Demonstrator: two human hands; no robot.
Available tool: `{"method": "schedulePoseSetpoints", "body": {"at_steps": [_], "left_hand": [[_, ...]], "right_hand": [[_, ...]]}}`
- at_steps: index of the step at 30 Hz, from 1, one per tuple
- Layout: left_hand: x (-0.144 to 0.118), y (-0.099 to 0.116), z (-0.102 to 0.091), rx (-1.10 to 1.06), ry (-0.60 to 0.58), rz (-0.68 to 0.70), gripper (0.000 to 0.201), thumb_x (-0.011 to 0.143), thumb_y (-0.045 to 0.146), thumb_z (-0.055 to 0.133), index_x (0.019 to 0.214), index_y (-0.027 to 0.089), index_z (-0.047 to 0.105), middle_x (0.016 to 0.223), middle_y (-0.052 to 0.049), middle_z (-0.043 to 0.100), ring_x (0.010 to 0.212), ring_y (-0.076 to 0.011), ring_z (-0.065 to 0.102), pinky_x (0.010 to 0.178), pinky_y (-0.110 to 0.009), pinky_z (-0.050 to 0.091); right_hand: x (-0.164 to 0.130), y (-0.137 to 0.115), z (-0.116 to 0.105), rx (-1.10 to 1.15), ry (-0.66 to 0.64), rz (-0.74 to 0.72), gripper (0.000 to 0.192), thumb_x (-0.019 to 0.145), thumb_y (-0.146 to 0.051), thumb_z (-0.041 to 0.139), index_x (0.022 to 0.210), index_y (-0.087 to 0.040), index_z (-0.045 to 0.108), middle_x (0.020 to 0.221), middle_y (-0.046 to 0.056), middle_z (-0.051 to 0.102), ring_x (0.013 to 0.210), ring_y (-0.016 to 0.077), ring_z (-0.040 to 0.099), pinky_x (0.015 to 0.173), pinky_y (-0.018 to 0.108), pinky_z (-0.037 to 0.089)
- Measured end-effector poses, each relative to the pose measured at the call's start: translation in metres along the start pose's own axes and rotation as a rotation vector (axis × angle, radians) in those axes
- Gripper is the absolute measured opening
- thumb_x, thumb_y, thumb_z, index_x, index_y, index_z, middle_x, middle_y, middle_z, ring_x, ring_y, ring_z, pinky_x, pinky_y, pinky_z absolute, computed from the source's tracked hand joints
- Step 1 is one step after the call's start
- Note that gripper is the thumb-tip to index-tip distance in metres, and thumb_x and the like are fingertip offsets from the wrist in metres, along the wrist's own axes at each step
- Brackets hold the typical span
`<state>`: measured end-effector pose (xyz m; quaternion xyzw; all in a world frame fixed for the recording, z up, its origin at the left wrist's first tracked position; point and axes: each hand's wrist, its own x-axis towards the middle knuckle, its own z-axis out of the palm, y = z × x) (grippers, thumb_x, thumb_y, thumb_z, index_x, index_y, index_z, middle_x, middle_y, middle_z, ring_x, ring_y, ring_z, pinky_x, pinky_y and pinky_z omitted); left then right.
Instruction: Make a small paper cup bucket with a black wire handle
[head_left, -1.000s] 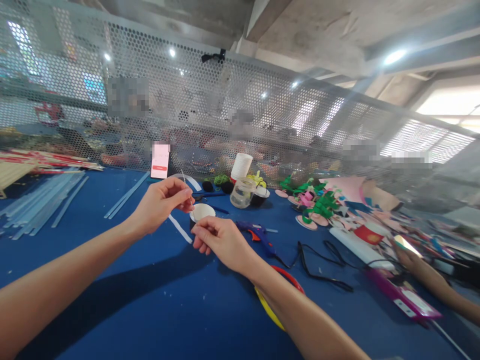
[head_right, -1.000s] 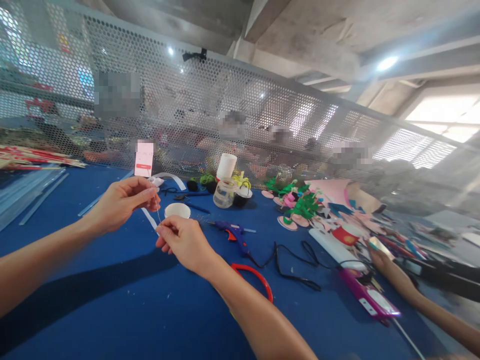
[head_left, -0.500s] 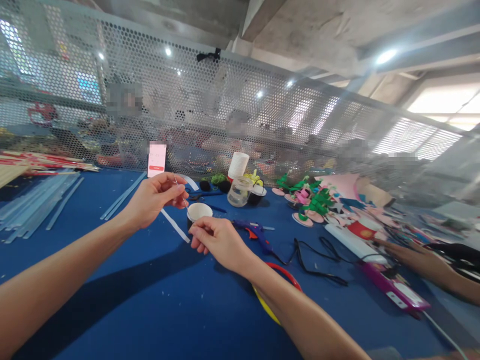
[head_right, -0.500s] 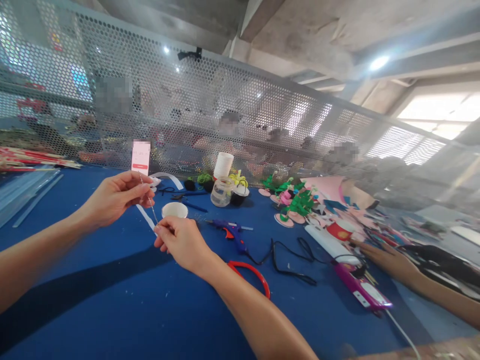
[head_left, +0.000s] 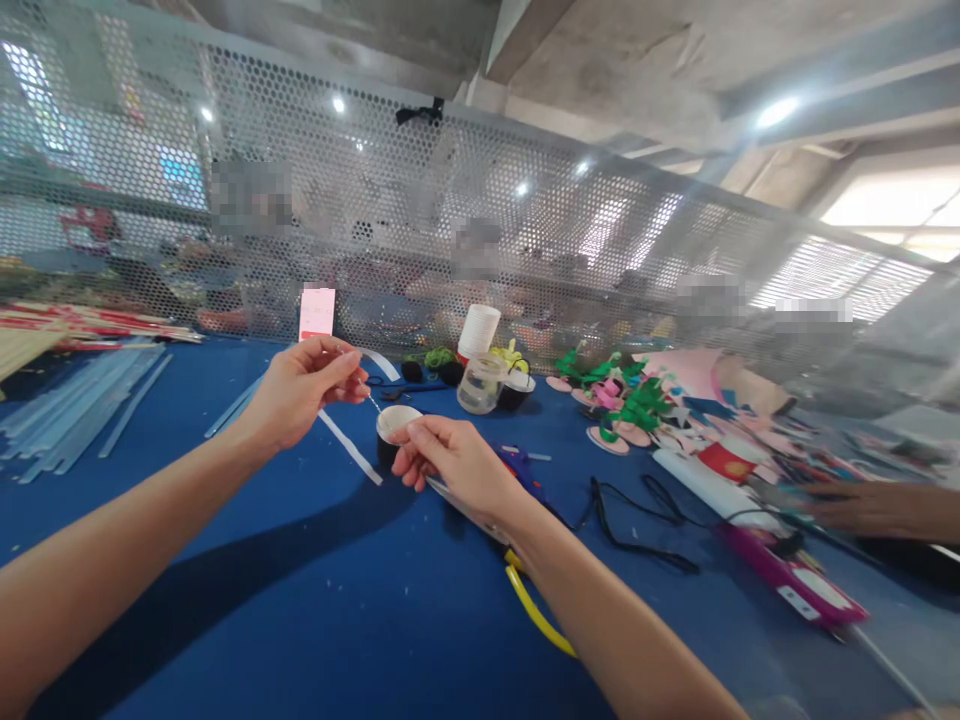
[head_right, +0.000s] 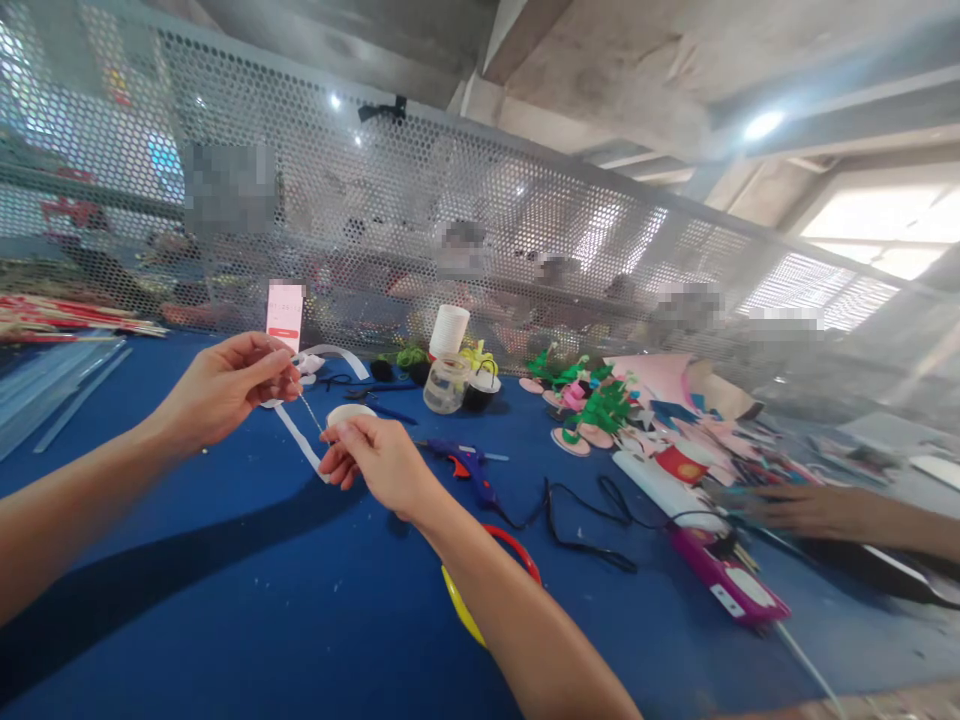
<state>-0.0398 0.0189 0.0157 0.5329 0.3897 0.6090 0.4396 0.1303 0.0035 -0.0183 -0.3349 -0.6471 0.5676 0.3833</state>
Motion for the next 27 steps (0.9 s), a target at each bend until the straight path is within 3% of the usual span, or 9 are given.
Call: {"method": "schedulePoseSetpoints", "body": {"at_steps": [8,27], "left_hand": [[-0.001,-0.002,0.001,-0.044,-0.018,-0.047,0.016,0.066,0.026,0.063,0.071,0.013,0.056,0.058,0.001,0.061,0.049,-0.0100,0.058,0.054,-0.025,0.048],[-0.005,0.012,-0.005,0.036,-0.208,-0.108,0.015,0.069,0.024,0.059,0.078,0.012,0.061,0.056,0.001,0.060,0.050,-0.0097,0.057,0.053,-0.024,0.048]], "right_hand": [[-0.003,-0.001,0.003,0.011,-0.082,0.036,0.014,0.073,-0.026,0.055,0.075,-0.013,0.057,0.053,-0.003,0.056,0.043,0.0045,0.049,0.044,0.018,0.038],[-0.006,0.003,0.009,0.066,-0.206,0.088,0.021,0.067,-0.032,0.062,0.072,-0.012,0.059,0.055,-0.001,0.061,0.046,0.0060,0.054,0.047,0.019,0.041]]}}
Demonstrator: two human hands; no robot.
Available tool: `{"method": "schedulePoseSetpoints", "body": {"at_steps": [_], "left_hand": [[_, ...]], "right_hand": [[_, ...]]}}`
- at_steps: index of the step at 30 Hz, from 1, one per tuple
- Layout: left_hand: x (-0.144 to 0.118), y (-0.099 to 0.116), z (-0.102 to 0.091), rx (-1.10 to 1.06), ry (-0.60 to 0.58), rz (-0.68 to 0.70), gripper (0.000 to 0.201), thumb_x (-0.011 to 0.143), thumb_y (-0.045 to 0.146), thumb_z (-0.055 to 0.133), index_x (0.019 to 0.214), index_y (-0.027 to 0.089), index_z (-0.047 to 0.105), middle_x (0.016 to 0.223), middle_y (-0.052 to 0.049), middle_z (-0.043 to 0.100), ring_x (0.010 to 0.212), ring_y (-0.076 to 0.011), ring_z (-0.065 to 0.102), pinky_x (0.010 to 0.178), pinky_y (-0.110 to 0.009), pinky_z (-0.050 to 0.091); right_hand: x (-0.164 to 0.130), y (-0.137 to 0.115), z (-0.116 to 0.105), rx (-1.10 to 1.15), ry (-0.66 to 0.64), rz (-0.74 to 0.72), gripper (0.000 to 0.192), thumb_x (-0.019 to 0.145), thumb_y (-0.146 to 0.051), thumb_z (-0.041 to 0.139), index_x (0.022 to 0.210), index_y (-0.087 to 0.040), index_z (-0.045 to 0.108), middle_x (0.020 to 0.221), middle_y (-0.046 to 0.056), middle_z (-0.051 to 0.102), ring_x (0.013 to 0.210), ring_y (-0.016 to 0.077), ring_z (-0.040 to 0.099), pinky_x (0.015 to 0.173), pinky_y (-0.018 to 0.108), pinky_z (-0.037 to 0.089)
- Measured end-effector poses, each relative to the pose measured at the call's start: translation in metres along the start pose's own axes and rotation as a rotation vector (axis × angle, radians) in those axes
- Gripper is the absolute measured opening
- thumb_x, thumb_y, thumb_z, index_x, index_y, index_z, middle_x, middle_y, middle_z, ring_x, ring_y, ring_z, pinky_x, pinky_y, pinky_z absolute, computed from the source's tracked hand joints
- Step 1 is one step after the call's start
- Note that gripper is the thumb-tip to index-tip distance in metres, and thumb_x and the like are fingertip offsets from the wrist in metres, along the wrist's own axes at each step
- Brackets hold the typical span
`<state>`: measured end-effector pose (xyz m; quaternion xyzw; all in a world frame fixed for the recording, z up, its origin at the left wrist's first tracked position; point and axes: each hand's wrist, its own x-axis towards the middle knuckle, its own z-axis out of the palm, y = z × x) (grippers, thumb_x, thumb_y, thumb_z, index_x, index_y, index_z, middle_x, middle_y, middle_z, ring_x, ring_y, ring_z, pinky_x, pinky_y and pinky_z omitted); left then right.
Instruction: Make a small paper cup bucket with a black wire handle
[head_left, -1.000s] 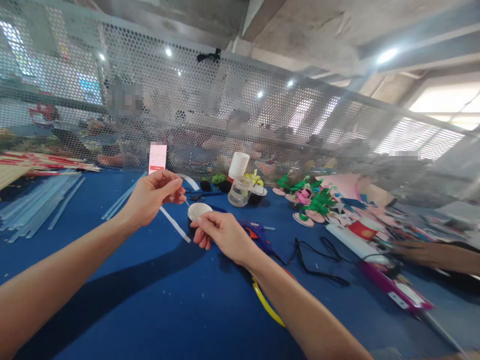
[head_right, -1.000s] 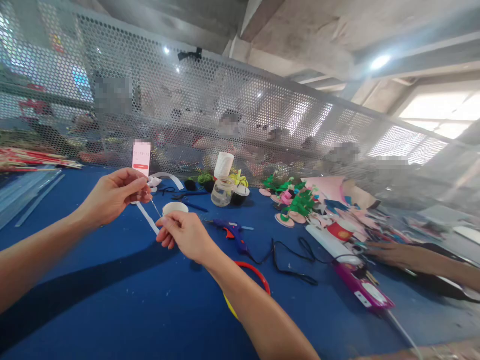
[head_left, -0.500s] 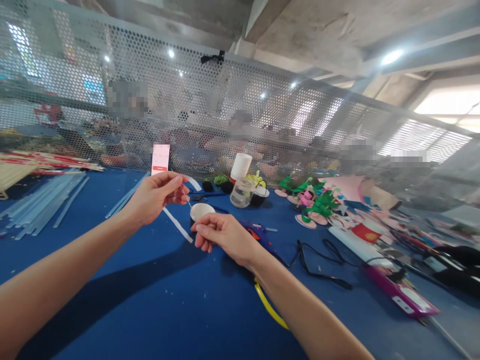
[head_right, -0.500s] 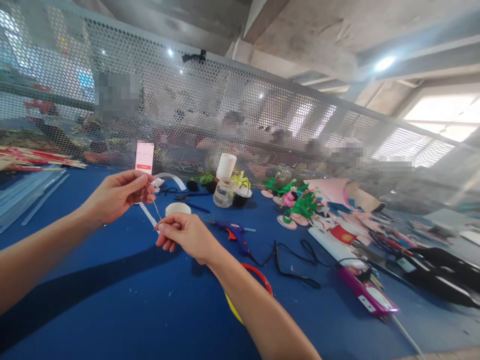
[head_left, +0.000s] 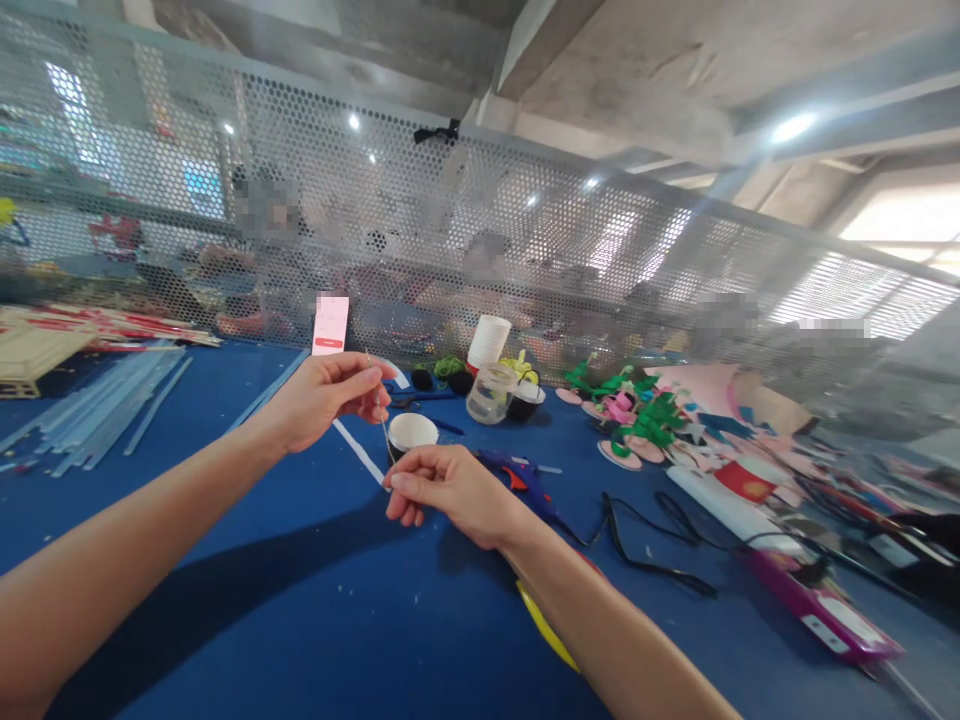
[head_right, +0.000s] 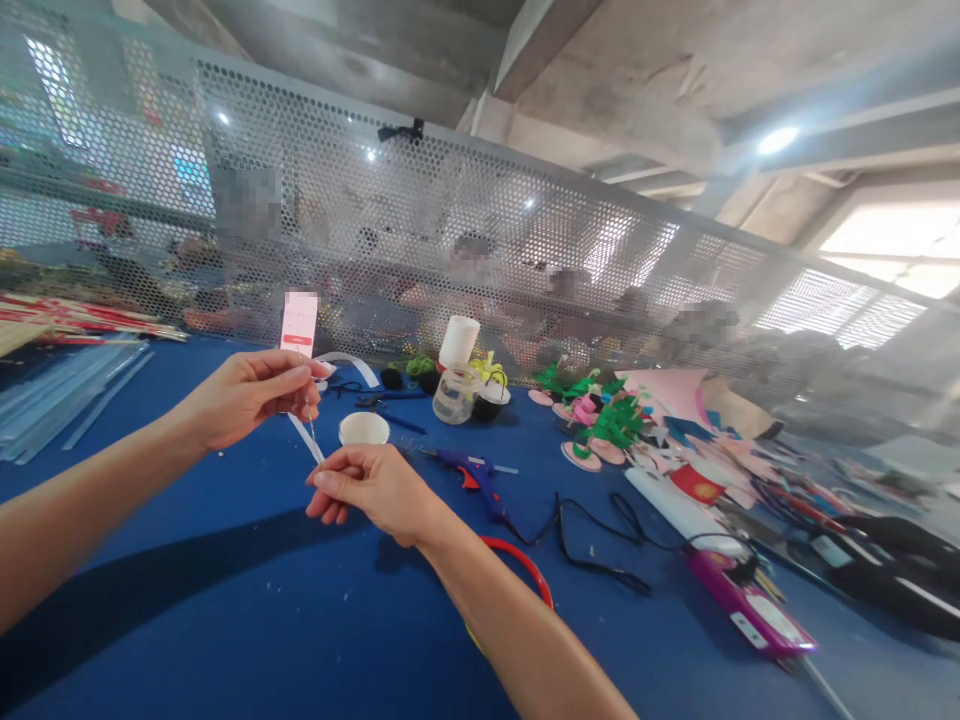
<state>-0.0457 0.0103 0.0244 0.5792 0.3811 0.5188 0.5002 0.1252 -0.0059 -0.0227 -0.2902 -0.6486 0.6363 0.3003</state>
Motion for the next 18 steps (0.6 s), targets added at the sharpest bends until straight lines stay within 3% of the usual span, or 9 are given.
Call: {"method": "schedulePoseSetpoints", "body": {"at_steps": [11,18], "left_hand": [[0.002,-0.002,-0.004,0.065,-0.021,-0.007,0.015,0.068,0.026,0.060,0.076,0.013,0.061,0.057,0.001,0.060,0.051,-0.0093,0.057,0.052,-0.022,0.047],[0.004,-0.007,-0.002,-0.085,0.032,-0.028,0.018,0.068,0.030,0.061,0.071,0.013,0.062,0.056,0.000,0.059,0.052,-0.0087,0.055,0.053,-0.021,0.046]], "right_hand": [[0.003,0.006,0.013,0.034,0.084,0.010,0.028,0.063,-0.039,0.062,0.069,-0.012,0.056,0.052,-0.001,0.059,0.043,0.0063,0.051,0.046,0.020,0.039],[0.008,0.009,0.018,0.151,0.111,-0.028,0.033,0.064,-0.045,0.058,0.070,-0.013,0.055,0.052,-0.002,0.057,0.041,0.0054,0.048,0.043,0.019,0.037]]}}
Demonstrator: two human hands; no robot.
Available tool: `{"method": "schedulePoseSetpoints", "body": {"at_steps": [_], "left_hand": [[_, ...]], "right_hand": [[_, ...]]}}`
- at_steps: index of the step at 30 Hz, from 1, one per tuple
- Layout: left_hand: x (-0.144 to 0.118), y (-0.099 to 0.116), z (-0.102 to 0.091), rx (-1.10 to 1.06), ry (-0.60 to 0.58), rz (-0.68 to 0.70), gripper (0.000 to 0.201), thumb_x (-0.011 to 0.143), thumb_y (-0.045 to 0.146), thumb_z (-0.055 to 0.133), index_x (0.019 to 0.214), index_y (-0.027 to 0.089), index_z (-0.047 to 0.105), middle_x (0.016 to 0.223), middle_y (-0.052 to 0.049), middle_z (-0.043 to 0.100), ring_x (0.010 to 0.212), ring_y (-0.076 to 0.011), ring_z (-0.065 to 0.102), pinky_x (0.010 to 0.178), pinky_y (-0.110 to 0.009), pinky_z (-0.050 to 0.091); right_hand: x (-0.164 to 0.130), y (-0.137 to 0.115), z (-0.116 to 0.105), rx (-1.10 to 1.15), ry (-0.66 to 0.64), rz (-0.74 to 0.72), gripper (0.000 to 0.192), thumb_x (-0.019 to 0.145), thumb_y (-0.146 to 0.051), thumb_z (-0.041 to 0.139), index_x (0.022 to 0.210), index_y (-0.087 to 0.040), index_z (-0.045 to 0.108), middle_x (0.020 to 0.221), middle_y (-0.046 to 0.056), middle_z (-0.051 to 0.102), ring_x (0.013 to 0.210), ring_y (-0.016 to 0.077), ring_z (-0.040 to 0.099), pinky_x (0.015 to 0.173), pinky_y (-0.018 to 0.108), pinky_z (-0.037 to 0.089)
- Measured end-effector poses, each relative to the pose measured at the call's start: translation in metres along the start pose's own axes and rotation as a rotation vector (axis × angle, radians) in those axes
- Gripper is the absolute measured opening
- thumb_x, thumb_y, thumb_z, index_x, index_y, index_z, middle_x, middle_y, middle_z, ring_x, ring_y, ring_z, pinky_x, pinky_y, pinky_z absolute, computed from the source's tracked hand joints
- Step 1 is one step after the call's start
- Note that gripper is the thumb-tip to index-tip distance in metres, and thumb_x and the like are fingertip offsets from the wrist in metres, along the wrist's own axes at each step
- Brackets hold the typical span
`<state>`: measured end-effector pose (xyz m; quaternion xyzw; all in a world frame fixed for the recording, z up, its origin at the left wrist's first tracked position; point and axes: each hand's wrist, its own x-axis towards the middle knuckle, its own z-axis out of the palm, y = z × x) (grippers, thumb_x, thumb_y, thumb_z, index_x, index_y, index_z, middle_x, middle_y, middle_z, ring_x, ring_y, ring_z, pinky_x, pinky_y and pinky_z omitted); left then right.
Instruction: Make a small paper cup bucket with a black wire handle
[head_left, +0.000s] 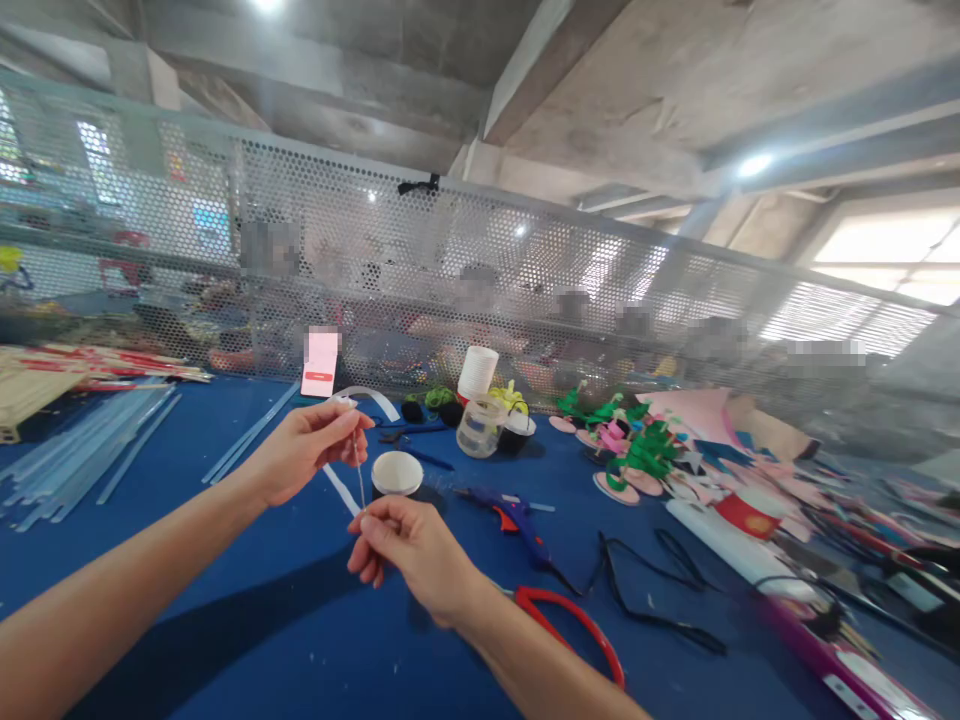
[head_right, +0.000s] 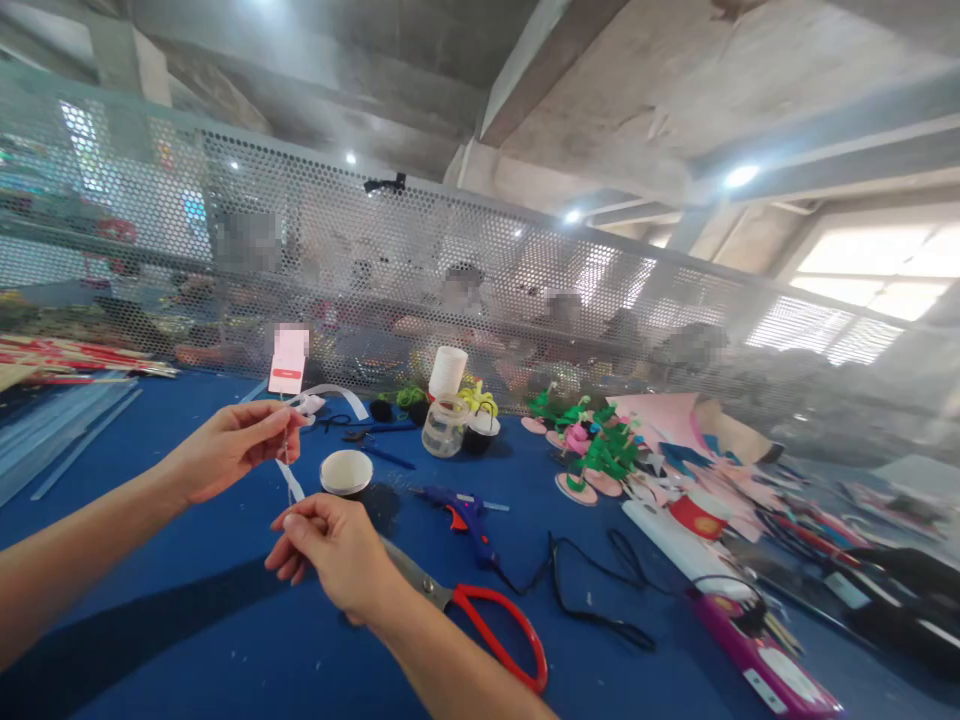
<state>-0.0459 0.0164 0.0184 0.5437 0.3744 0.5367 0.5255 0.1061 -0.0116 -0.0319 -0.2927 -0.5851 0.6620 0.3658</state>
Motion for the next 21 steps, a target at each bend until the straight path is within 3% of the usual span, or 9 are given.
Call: {"method": "schedulePoseSetpoints", "body": {"at_steps": [7,14,21], "left_hand": [[-0.004,0.002,0.003,-0.066,-0.148,-0.108,0.016,0.063,0.026,0.067,0.074,0.015,0.063,0.060,-0.001,0.063,0.055,-0.0104,0.059,0.056,-0.023,0.047],[-0.002,0.001,0.001,-0.057,0.052,-0.020,0.020,0.060,0.028,0.068,0.073,0.015,0.062,0.054,0.002,0.060,0.049,-0.0077,0.055,0.054,-0.022,0.046],[-0.009,-0.003,0.017,-0.061,-0.010,-0.041,0.025,0.057,0.031,0.070,0.071,0.013,0.060,0.053,0.002,0.059,0.050,-0.0082,0.055,0.053,-0.022,0.046]], "right_hand": [[0.001,0.001,0.001,0.039,0.000,-0.021,0.033,0.066,-0.046,0.057,0.071,-0.014,0.053,0.051,-0.002,0.056,0.042,0.0056,0.048,0.044,0.020,0.037],[-0.005,-0.012,-0.003,-0.103,0.116,-0.089,0.039,0.072,-0.052,0.046,0.078,-0.014,0.050,0.062,0.003,0.060,0.048,0.0093,0.053,0.047,0.024,0.042],[-0.025,-0.009,0.005,-0.336,0.174,-0.077,0.017,0.072,-0.032,0.053,0.068,-0.015,0.050,0.058,-0.001,0.056,0.047,0.0068,0.048,0.048,0.020,0.040]]}}
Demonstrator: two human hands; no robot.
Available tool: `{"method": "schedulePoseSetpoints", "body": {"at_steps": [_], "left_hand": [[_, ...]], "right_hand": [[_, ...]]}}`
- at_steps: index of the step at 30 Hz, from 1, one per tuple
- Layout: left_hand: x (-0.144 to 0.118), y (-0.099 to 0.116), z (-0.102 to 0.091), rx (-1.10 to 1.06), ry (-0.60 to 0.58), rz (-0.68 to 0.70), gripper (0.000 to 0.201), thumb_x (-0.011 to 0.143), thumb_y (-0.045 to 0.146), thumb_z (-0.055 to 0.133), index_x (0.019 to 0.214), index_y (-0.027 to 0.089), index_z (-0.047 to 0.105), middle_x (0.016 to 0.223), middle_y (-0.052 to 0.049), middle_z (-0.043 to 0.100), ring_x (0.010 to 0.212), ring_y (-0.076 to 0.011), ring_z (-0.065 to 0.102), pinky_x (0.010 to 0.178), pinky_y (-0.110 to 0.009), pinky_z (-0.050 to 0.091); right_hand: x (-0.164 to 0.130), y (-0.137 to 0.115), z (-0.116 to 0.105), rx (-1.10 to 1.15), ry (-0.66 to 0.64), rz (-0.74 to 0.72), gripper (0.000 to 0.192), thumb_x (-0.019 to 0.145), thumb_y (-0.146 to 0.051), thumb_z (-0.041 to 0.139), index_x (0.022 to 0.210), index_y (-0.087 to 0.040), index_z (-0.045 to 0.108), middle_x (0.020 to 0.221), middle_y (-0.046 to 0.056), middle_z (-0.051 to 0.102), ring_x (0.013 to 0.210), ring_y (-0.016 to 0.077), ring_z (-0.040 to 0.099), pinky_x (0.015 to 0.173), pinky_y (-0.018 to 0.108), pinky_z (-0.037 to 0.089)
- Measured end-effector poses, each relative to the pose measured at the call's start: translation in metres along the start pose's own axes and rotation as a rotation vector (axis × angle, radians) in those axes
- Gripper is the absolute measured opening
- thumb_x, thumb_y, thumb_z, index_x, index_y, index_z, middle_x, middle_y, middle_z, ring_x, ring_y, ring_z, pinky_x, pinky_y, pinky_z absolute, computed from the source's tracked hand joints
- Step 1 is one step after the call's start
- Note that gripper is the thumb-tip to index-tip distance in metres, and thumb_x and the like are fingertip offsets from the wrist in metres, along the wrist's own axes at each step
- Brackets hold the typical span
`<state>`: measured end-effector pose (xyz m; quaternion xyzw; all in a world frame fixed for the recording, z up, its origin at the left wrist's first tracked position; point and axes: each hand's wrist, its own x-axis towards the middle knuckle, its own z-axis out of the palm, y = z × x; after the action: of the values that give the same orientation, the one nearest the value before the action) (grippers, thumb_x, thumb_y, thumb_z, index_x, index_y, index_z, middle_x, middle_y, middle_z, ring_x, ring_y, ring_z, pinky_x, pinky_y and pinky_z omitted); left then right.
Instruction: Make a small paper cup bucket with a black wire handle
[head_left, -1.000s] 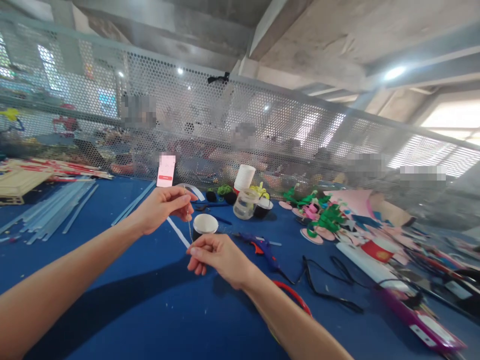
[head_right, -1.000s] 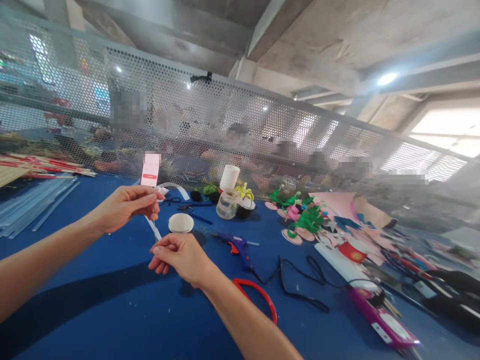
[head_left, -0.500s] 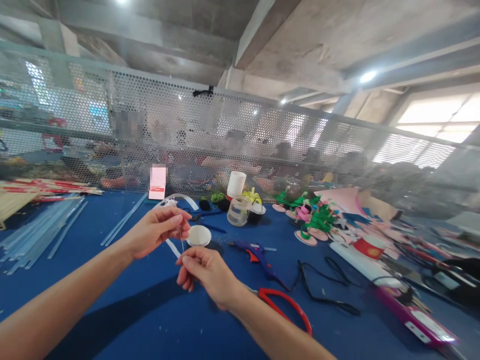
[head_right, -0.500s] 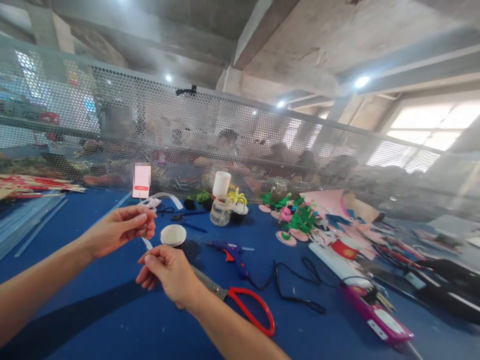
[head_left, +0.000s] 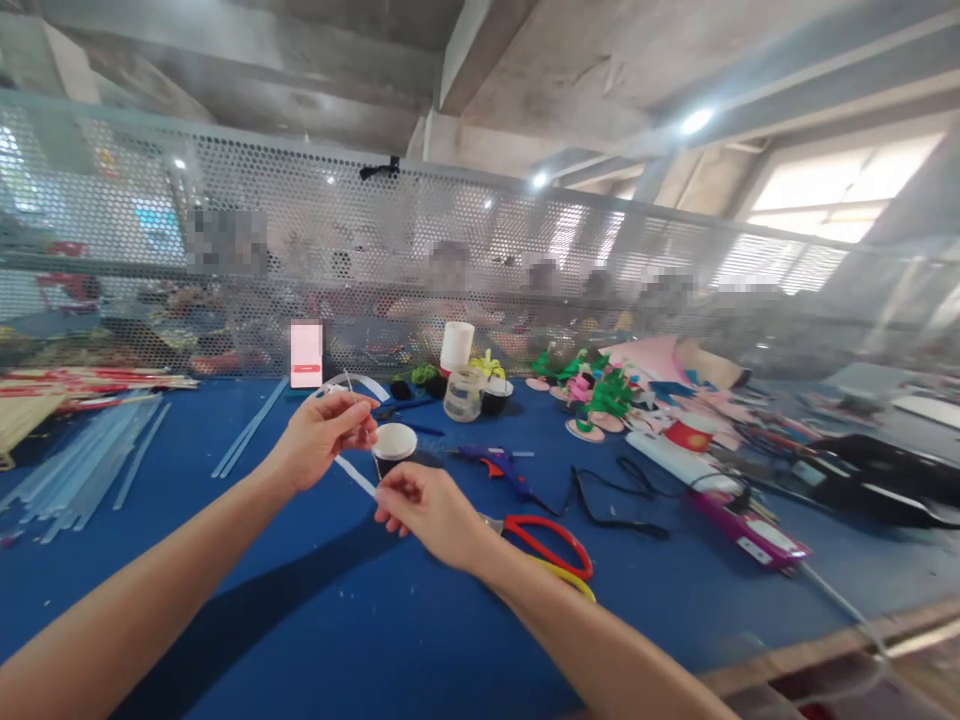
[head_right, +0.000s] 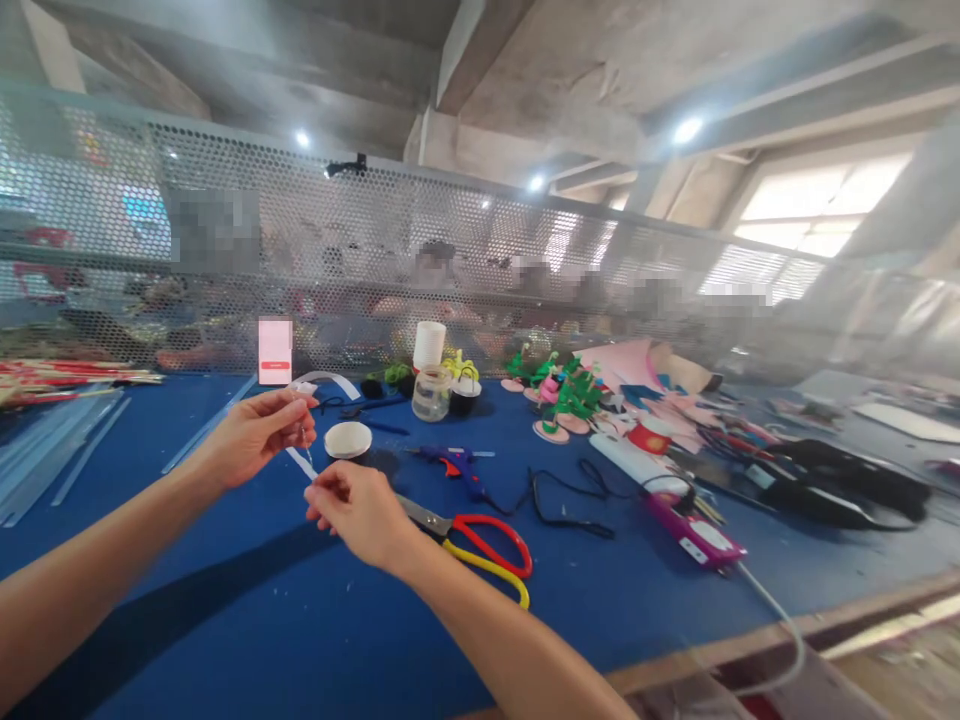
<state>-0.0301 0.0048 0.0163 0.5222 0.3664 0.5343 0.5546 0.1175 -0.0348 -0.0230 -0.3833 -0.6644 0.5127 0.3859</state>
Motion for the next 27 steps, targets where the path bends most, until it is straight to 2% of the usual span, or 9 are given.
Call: {"method": "schedulePoseSetpoints", "body": {"at_steps": [6,8,10,13,15,17,20,23,27], "left_hand": [[-0.001,0.012,0.015,0.167,-0.160,-0.027,0.021,0.064,0.034,0.063,0.071,0.015,0.058,0.049,0.005,0.049,0.043,-0.0059,0.048,0.044,-0.019,0.037],[0.005,0.015,0.011,0.270,-0.105,0.051,0.020,0.068,0.035,0.057,0.074,0.016,0.058,0.047,0.006,0.043,0.038,-0.0042,0.039,0.039,-0.018,0.029],[0.014,0.013,0.004,0.460,-0.022,0.136,0.023,0.070,0.038,0.052,0.076,0.017,0.059,0.045,0.007,0.036,0.036,-0.0044,0.030,0.037,-0.019,0.022],[0.024,-0.004,-0.003,0.963,0.033,0.237,0.030,0.061,0.043,0.059,0.078,0.018,0.060,0.052,0.004,0.043,0.049,-0.0093,0.041,0.047,-0.021,0.031],[0.026,-0.021,-0.003,1.179,0.056,0.272,0.047,0.051,0.049,0.065,0.087,0.018,0.061,0.063,0.001,0.050,0.058,-0.0138,0.048,0.053,-0.024,0.035],[0.026,-0.036,0.000,1.250,0.048,0.335,0.057,0.047,0.052,0.066,0.093,0.020,0.061,0.075,-0.002,0.054,0.066,-0.0175,0.053,0.058,-0.026,0.038],[0.026,-0.048,0.000,1.274,0.055,0.354,0.043,0.058,0.053,0.059,0.088,0.023,0.062,0.082,-0.003,0.055,0.068,-0.0182,0.054,0.062,-0.027,0.039],[0.031,-0.041,-0.014,1.319,0.109,0.318,0.033,0.060,0.051,0.058,0.071,0.020,0.062,0.080,-0.003,0.054,0.065,-0.0180,0.054,0.065,-0.029,0.040],[0.041,-0.025,-0.048,1.431,0.269,0.202,0.039,0.064,0.050,0.053,0.082,0.016,0.060,0.094,-0.011,0.053,0.073,-0.0248,0.055,0.070,-0.037,0.040]], "right_hand": [[-0.011,0.004,0.005,-0.232,-0.098,-0.105,0.016,0.075,-0.027,0.049,0.065,-0.017,0.056,0.059,-0.001,0.057,0.052,0.0085,0.050,0.051,0.020,0.039],[-0.012,0.003,-0.003,-0.374,-0.088,-0.116,0.016,0.072,-0.030,0.054,0.065,-0.017,0.059,0.059,0.000,0.059,0.055,0.0104,0.052,0.053,0.022,0.039],[-0.008,0.003,-0.015,-0.485,0.033,-0.073,0.014,0.070,-0.030,0.056,0.069,-0.017,0.061,0.063,0.001,0.061,0.060,0.0125,0.054,0.056,0.023,0.039],[0.007,0.008,-0.031,-0.603,0.227,0.036,0.019,0.070,-0.025,0.056,0.085,-0.014,0.060,0.078,0.007,0.063,0.069,0.0158,0.057,0.065,0.027,0.041],[0.017,0.014,-0.036,-0.649,0.234,0.076,0.032,0.068,-0.022,0.058,0.098,-0.012,0.056,0.091,0.011,0.062,0.075,0.0180,0.057,0.070,0.030,0.042],[0.025,0.021,-0.034,-0.630,0.158,0.046,0.037,0.068,-0.019,0.057,0.103,-0.010,0.053,0.098,0.013,0.061,0.079,0.0186,0.058,0.072,0.030,0.043],[0.028,0.029,-0.030,-0.576,0.068,-0.004,0.039,0.069,-0.018,0.054,0.108,-0.011,0.051,0.102,0.012,0.060,0.081,0.0173,0.059,0.072,0.029,0.044],[0.029,0.031,-0.034,-0.658,0.054,-0.005,0.039,0.072,-0.021,0.052,0.110,-0.010,0.050,0.105,0.012,0.060,0.081,0.0158,0.061,0.072,0.026,0.045],[0.045,0.026,-0.049,-0.801,0.057,0.000,0.029,0.076,-0.021,0.048,0.101,-0.011,0.059,0.100,0.011,0.064,0.089,0.0182,0.059,0.077,0.026,0.043]]}}
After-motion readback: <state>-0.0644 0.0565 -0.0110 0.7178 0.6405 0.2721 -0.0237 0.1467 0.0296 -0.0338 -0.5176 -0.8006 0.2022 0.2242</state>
